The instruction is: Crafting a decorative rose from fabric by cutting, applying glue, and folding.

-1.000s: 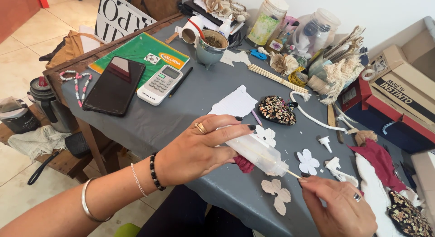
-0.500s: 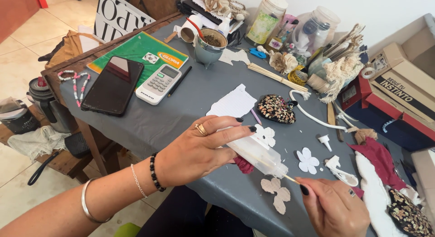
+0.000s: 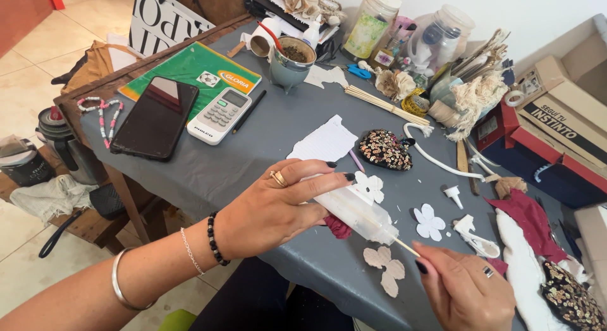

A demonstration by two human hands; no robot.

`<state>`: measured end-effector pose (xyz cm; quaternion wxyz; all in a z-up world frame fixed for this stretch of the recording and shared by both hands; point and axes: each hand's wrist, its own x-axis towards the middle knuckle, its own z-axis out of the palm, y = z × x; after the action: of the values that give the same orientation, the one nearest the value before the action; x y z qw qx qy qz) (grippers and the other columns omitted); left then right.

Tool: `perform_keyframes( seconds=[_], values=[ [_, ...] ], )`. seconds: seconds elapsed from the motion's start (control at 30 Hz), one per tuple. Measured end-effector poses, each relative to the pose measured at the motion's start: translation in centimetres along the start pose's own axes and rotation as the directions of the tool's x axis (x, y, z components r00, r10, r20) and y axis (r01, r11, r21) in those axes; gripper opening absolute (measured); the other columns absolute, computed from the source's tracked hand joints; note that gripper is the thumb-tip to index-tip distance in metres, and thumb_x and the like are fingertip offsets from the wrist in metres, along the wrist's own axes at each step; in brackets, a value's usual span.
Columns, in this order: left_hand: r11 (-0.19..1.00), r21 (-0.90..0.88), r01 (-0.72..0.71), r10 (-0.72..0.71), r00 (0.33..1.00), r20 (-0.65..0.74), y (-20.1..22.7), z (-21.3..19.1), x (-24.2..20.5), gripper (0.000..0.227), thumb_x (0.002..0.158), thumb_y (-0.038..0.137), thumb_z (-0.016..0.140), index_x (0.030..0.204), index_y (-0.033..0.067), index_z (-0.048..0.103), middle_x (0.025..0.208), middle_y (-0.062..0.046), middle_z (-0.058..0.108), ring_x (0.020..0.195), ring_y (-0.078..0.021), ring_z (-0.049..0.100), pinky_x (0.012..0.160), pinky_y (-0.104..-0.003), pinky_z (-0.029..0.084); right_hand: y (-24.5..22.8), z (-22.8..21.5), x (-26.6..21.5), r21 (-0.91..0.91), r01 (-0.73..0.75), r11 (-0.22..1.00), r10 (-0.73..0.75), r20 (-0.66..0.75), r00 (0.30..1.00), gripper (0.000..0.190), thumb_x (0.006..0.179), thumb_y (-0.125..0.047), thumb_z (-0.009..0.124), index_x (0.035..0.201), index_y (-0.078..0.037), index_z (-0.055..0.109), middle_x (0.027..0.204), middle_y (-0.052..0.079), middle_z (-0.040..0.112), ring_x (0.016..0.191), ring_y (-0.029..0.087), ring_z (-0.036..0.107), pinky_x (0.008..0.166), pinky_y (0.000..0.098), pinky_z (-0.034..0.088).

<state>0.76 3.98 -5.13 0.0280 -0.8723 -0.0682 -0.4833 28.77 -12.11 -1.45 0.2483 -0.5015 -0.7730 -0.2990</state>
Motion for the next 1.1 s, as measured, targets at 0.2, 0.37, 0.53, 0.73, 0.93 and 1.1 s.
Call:
perform_keyframes(
  seconds=[0.2,0.37,0.53,0.73,0.93,1.1],
  values=[
    [1.000,-0.008,0.004,-0.004,1.000,0.010,0.2,0.1,-0.1,0.021,0.107,0.012,0.061,0.086,0.0116,0.064,0.146,-0.005,0.052,0.132,-0.0274,0.051,0.108,-0.048,0.043,0.2,0.4,0.0,-0.026,0.034,0.999,-0.035,-0.044,0.998,0.016,0.089,-0.015,0.079,0.101,-0.005,0.074,0.095,0.007,0.078,0.074,0.022,0.070,0.069,0.0333,0.054],
    [1.000,0.008,0.002,-0.002,1.000,-0.019,0.2,0.0,0.0,0.023,0.106,0.012,0.062,0.084,0.0125,0.066,0.143,-0.005,0.053,0.130,-0.0264,0.052,0.107,-0.046,0.044,0.8,1.4,-1.0,0.058,-0.003,0.998,0.005,-0.033,0.999,0.013,0.094,-0.008,0.067,0.100,-0.002,0.076,0.081,0.005,0.072,0.062,0.023,0.063,0.065,0.0350,0.052],
    [1.000,0.010,0.005,-0.005,1.000,-0.007,0.1,0.3,-0.2,0.024,0.106,0.008,0.059,0.083,0.0128,0.065,0.143,-0.003,0.052,0.130,-0.0247,0.052,0.106,-0.045,0.044,0.1,1.4,-0.3,-0.005,-0.027,1.000,0.027,-0.007,1.000,0.027,0.094,-0.009,0.075,0.121,-0.006,0.073,0.097,0.005,0.076,0.070,0.018,0.067,0.069,0.0305,0.054],
    [1.000,0.017,-0.012,0.012,1.000,0.008,0.2,0.4,-0.3,0.028,0.109,0.006,0.051,0.083,0.0106,0.062,0.147,-0.003,0.052,0.132,-0.0273,0.052,0.109,-0.047,0.045,-0.8,0.9,0.3,0.032,0.080,0.996,-0.075,-0.138,0.988,0.012,0.084,0.000,0.084,0.093,-0.001,0.077,0.085,0.013,0.076,0.065,0.021,0.068,0.064,0.0309,0.054],
    [0.994,0.033,-0.105,0.105,0.994,-0.011,0.4,0.4,-0.2,0.028,0.109,0.000,0.051,0.082,0.0031,0.060,0.148,-0.009,0.052,0.129,-0.0310,0.053,0.105,-0.048,0.052,0.2,0.7,-0.3,0.086,-0.070,0.994,0.069,0.016,0.998,0.014,0.094,-0.012,0.071,0.107,-0.015,0.077,0.100,-0.003,0.078,0.078,0.012,0.068,0.073,0.0242,0.054],
    [0.999,0.012,-0.041,0.042,0.998,-0.037,0.6,0.2,-0.2,0.023,0.109,0.006,0.056,0.087,0.0074,0.063,0.147,-0.006,0.051,0.132,-0.0287,0.052,0.110,-0.046,0.046,0.2,0.8,-0.9,0.400,-0.550,0.733,0.513,0.207,0.833,0.014,0.093,-0.012,0.067,0.099,-0.006,0.077,0.089,0.002,0.079,0.066,0.008,0.068,0.064,0.0193,0.054]
  ],
)
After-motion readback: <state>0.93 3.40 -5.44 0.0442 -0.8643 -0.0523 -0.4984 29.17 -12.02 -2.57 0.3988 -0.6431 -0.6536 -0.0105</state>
